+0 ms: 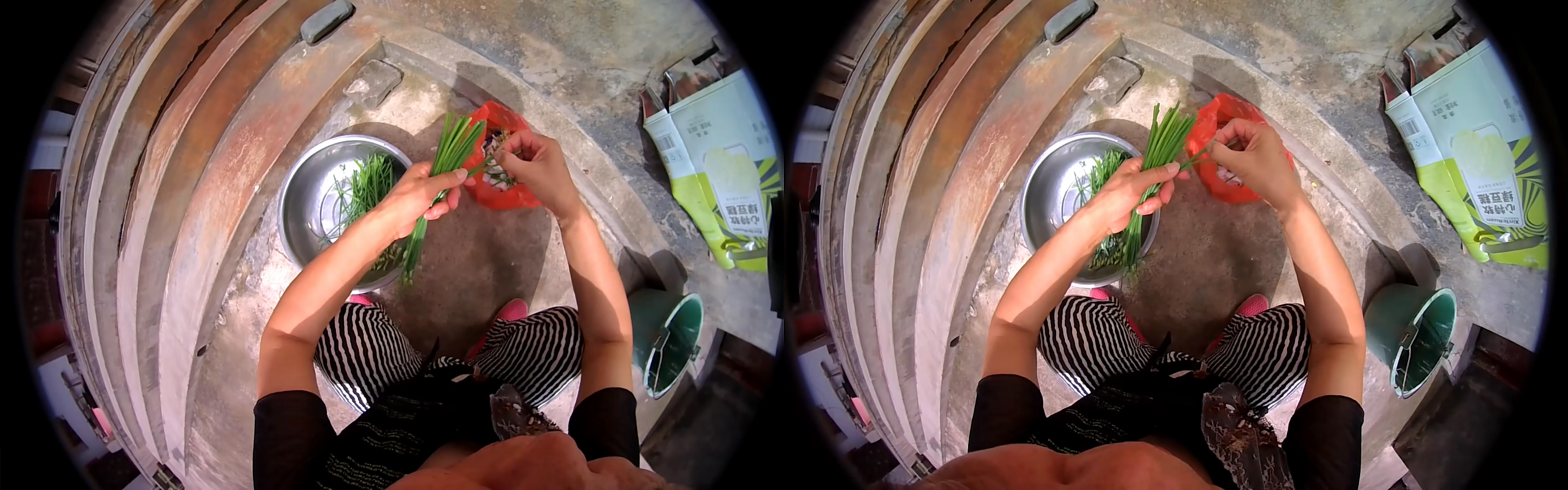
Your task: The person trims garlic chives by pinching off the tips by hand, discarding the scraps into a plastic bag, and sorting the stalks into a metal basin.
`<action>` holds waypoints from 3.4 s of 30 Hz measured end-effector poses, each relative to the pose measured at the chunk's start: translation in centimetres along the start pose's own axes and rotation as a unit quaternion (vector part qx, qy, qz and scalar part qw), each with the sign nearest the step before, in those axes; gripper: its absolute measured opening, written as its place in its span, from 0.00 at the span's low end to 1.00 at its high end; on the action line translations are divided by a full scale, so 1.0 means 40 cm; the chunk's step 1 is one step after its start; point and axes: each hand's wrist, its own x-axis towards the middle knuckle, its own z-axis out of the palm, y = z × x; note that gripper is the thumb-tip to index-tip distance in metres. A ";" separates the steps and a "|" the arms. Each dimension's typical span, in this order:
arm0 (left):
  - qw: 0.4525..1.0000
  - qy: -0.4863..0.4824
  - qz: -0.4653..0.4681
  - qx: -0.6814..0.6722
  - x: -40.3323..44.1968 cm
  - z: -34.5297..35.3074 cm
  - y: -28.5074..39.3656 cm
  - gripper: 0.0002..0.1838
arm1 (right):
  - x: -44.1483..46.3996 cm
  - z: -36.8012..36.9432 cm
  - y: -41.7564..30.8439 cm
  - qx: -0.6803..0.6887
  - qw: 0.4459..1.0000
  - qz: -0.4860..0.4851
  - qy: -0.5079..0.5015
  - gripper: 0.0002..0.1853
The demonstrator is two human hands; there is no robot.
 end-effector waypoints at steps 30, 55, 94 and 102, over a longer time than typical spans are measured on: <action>0.998 0.046 0.013 0.027 0.002 -0.004 -0.009 0.10 | -0.012 0.027 -0.023 -0.244 0.960 -0.130 -0.043 0.07; 0.996 0.063 0.016 0.060 0.013 -0.008 -0.027 0.09 | -0.019 0.011 -0.029 -0.450 0.879 -0.110 -0.111 0.10; 0.994 0.092 0.030 0.041 0.033 0.008 -0.019 0.08 | 0.020 0.024 0.032 -0.401 0.884 -0.239 0.009 0.10; 0.990 0.124 0.063 0.001 0.039 0.015 -0.031 0.08 | -0.002 0.091 0.009 -0.502 0.793 -0.330 0.102 0.06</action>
